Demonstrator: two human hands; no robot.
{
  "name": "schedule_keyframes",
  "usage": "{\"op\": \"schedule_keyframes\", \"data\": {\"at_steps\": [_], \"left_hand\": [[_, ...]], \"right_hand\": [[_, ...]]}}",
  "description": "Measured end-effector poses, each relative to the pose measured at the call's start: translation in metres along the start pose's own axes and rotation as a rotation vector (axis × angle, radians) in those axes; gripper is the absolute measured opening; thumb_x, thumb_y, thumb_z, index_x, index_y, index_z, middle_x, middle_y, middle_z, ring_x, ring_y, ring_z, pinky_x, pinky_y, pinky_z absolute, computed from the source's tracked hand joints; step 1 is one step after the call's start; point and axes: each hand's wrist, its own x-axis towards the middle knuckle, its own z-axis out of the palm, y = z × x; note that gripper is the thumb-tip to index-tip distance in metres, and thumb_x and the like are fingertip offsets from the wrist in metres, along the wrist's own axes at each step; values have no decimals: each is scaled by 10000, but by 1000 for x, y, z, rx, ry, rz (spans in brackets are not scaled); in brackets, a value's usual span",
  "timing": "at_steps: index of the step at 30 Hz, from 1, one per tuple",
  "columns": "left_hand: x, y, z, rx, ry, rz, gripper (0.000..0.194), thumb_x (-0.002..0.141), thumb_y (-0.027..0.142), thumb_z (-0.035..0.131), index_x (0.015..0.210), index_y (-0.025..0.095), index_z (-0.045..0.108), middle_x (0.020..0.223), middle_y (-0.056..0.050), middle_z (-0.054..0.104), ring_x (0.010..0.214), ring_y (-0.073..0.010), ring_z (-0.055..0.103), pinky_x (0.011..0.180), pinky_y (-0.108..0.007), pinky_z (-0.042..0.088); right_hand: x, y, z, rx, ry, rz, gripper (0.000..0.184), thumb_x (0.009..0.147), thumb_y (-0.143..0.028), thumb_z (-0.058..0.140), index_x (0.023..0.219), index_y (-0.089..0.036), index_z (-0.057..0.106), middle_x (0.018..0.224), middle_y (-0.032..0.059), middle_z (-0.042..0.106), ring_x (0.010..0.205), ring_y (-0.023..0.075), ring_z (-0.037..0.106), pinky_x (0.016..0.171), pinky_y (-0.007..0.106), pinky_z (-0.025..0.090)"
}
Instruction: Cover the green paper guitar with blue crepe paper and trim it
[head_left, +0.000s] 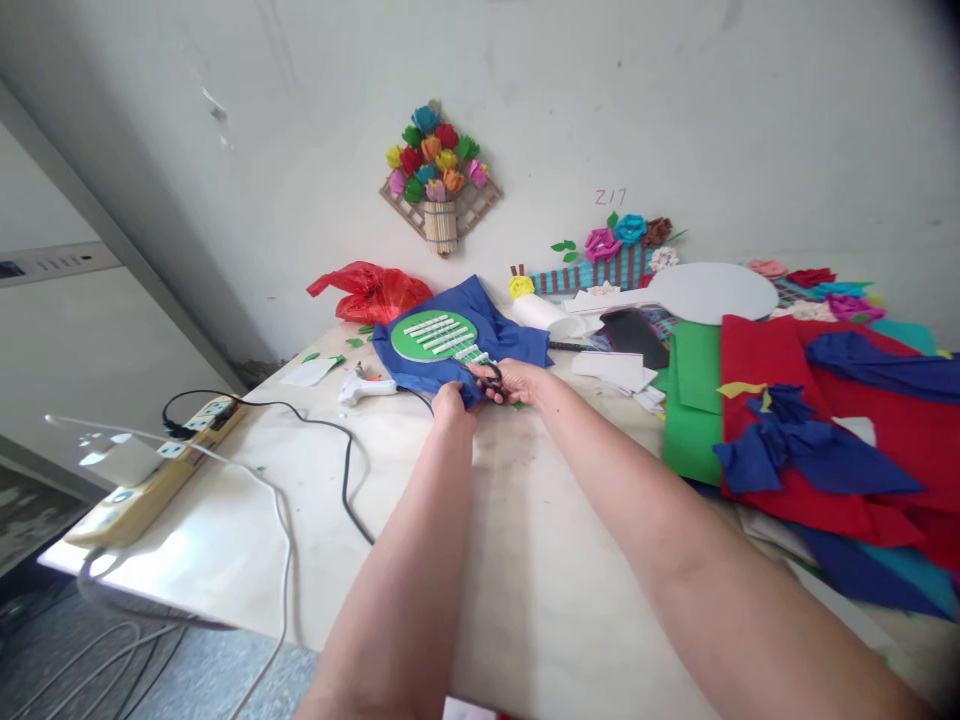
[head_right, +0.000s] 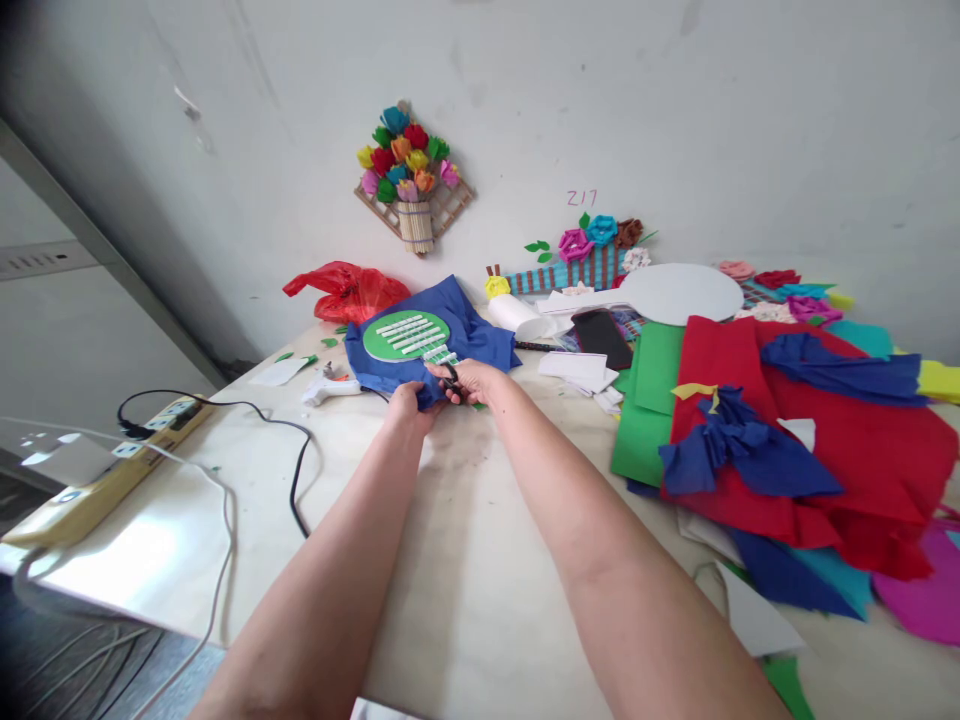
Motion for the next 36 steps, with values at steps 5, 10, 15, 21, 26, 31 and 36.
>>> {"op": "schedule_keyframes", "data": {"at_steps": [5, 10, 15, 21, 26, 31, 36], "left_hand": [[-3, 1, 1, 0, -10, -7, 323, 663, 12, 458, 953, 129, 542, 660, -28, 554, 505, -147, 553, 547, -330, 540], [-3, 0, 0, 9, -23, -27, 265, 679, 29, 461, 911, 115, 556, 645, -43, 555, 511, -160, 557, 532, -321, 530], [0, 0, 0, 9, -4, -10, 276, 661, 26, 466, 900, 125, 561, 654, -33, 556, 520, -148, 550, 557, -328, 541], [-2, 0, 0, 39, -18, 1, 245, 684, 27, 443, 881, 121, 554, 633, -32, 545, 524, -148, 557, 572, -332, 545], [-3, 0, 1, 17, -18, -16, 250, 676, 29, 452, 886, 119, 556, 616, -31, 542, 480, -154, 543, 515, -318, 525], [-3, 1, 1, 46, -25, -26, 284, 688, 38, 448, 944, 123, 538, 626, -22, 545, 445, -133, 515, 506, -307, 523], [-3, 0, 0, 43, -32, -27, 281, 689, 38, 444, 937, 125, 544, 627, -22, 545, 471, -138, 531, 526, -313, 533]], "right_hand": [[0, -5, 4, -27, 12, 3, 525, 720, -640, 613, 680, -123, 526, 461, -7, 527, 337, 46, 452, 252, 124, 208], [-3, -9, 8, -37, 39, 17, 512, 732, -624, 615, 649, -130, 510, 445, -14, 511, 331, 43, 442, 261, 125, 221], [-2, -6, 10, -33, 60, -15, 494, 741, -604, 622, 638, -140, 487, 413, -40, 473, 298, 21, 374, 261, 121, 187], [1, -3, 9, -69, 68, -35, 474, 758, -585, 618, 650, -146, 473, 418, -54, 462, 282, 13, 348, 253, 123, 138], [-1, -8, 8, -65, 18, 7, 493, 753, -612, 595, 657, -141, 487, 449, -18, 511, 328, 46, 448, 255, 125, 190], [2, -12, 8, -62, 21, 33, 506, 752, -627, 582, 651, -140, 486, 461, -6, 522, 348, 56, 475, 259, 124, 201], [2, -10, 10, -44, 36, 9, 481, 787, -591, 570, 637, -146, 467, 446, -22, 495, 318, 39, 419, 250, 129, 164]]}}
